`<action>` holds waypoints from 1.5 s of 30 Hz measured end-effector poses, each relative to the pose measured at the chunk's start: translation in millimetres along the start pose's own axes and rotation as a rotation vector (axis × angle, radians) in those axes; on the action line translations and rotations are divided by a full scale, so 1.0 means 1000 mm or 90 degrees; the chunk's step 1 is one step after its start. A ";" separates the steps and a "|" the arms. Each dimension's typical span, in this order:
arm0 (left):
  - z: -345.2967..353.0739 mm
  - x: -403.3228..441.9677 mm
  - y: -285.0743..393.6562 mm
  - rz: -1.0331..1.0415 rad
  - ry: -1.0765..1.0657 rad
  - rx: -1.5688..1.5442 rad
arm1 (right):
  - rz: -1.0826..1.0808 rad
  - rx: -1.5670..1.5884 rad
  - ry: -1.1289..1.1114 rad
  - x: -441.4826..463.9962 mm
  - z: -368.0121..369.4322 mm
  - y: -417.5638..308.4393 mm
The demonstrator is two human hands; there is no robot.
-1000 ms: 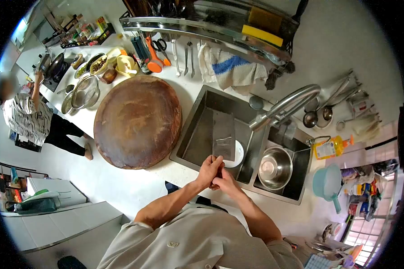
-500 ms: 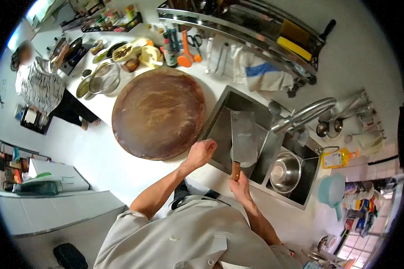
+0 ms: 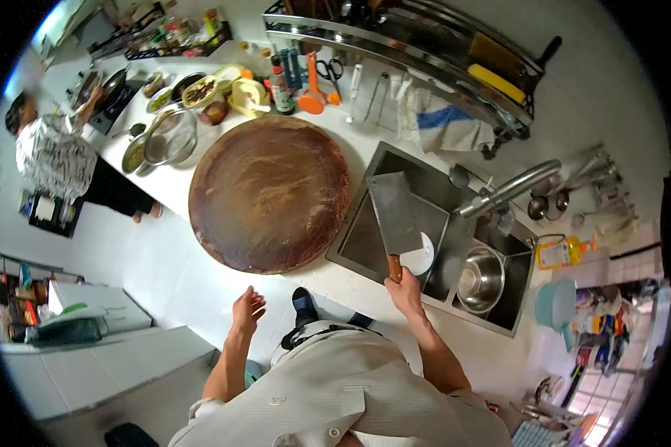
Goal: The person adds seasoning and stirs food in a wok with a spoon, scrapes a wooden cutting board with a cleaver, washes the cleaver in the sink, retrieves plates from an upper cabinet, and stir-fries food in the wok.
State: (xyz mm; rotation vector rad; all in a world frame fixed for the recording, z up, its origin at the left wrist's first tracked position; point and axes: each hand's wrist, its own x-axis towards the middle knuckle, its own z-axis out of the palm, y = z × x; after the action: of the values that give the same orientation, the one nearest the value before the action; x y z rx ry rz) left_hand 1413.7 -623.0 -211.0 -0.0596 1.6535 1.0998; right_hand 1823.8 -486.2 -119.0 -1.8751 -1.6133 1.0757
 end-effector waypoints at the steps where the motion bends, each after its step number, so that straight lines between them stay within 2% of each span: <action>1: -0.001 -0.001 0.008 0.010 0.007 -0.035 | 0.024 0.019 -0.029 -0.005 -0.003 -0.008; 2: -0.003 -0.004 0.019 0.018 0.008 -0.061 | 0.048 0.023 -0.004 -0.008 0.005 0.002; 4: -0.008 0.003 0.039 0.057 -0.005 -0.120 | -0.013 -0.043 0.069 -0.015 0.021 0.035; 6: -0.014 0.025 0.059 0.070 -0.017 -0.151 | 0.048 -0.128 0.063 -0.029 0.011 0.037; 9: -0.018 0.044 0.085 0.051 -0.109 -0.162 | 0.042 -0.070 0.188 -0.063 0.010 0.060; 11: -0.014 0.047 0.099 0.046 -0.139 -0.189 | 0.144 -0.113 0.214 -0.087 0.008 0.097; 12: -0.020 0.059 0.099 0.037 -0.158 -0.190 | 0.152 -0.113 0.223 -0.095 0.004 0.106; 14: -0.006 0.040 0.109 0.051 -0.132 -0.159 | 0.220 -0.156 0.283 -0.119 0.003 0.118; 16: 0.010 0.031 0.115 0.079 -0.099 -0.145 | 0.233 -0.115 0.319 -0.133 -0.004 0.125; 17: 0.010 0.029 0.118 0.093 -0.152 -0.136 | 0.185 -0.104 0.363 -0.138 -0.004 0.120; 18: 0.010 0.030 0.123 0.116 -0.206 -0.135 | 0.164 -0.100 0.357 -0.137 -0.006 0.117; 19: 0.007 0.042 0.122 0.106 -0.262 -0.173 | 0.211 -0.098 0.349 -0.137 -0.009 0.117; 20: 0.006 0.048 0.122 0.116 -0.259 -0.182 | 0.268 -0.095 0.338 -0.142 -0.009 0.114; 22: 0.004 0.055 0.118 0.105 -0.297 -0.218 | 0.232 -0.079 0.312 -0.144 -0.015 0.100; 24: -0.006 0.063 0.115 0.102 -0.274 -0.210 | 0.196 -0.071 0.281 -0.148 -0.023 0.087; 26: -0.007 0.074 0.111 0.126 -0.372 -0.224 | 0.215 0.147 0.112 -0.144 -0.029 0.067; 28: 0.000 0.063 0.114 0.133 -0.365 -0.243 | 0.193 0.431 0.032 -0.151 -0.022 0.022; 29: 0.004 0.058 0.116 0.128 -0.362 -0.247 | 0.065 0.448 -0.024 -0.142 -0.004 0.048; 30: 0.005 0.057 0.119 0.131 -0.363 -0.250 | 0.138 0.364 -0.083 -0.126 -0.017 0.001; 32: 0.007 0.056 0.115 0.154 -0.348 -0.238 | -0.046 0.060 0.125 -0.089 0.006 -0.002; 34: 0.007 0.062 0.108 0.139 -0.309 -0.243 | -0.005 -0.009 0.109 -0.062 -0.016 -0.052; 35: 0.005 0.065 0.110 0.128 -0.268 -0.236 | -0.021 0.075 0.104 -0.053 -0.022 -0.051; 36: 0.009 0.068 0.112 0.135 -0.274 -0.249 | -0.009 0.056 0.124 -0.047 -0.040 -0.064; 37: 0.007 0.068 0.110 0.135 -0.264 -0.244 | -0.087 0.099 0.144 -0.042 -0.063 -0.077; 38: 0.004 0.067 0.107 0.133 -0.254 -0.235 | -0.095 0.017 0.162 -0.026 -0.085 -0.068; 39: 0.006 0.062 0.106 0.133 -0.257 -0.241 | -0.092 0.025 0.196 -0.021 -0.119 -0.104; 40: 0.010 0.056 0.109 0.122 -0.203 -0.235 | -0.051 -0.095 0.274 -0.020 -0.151 -0.140; 41: 0.017 0.051 0.111 0.112 -0.151 -0.234 | -0.136 -0.076 0.354 -0.013 -0.175 -0.157; 42: 0.022 0.048 0.112 0.115 -0.157 -0.245 | -0.249 -0.095 0.417 0.004 -0.203 -0.155; 43: 0.026 0.045 0.111 0.118 -0.133 -0.251 | -0.346 -0.292 0.512 0.010 -0.230 -0.173; 45: 0.031 0.045 0.107 0.124 -0.110 -0.263 | -0.349 -0.387 0.555 0.024 -0.273 -0.210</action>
State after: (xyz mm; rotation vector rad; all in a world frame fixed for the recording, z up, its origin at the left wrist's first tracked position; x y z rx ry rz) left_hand 1360.3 -520.1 -178.6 -0.0700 1.2775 1.5395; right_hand 1908.3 -374.3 196.4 -1.6568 -1.7753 -0.4716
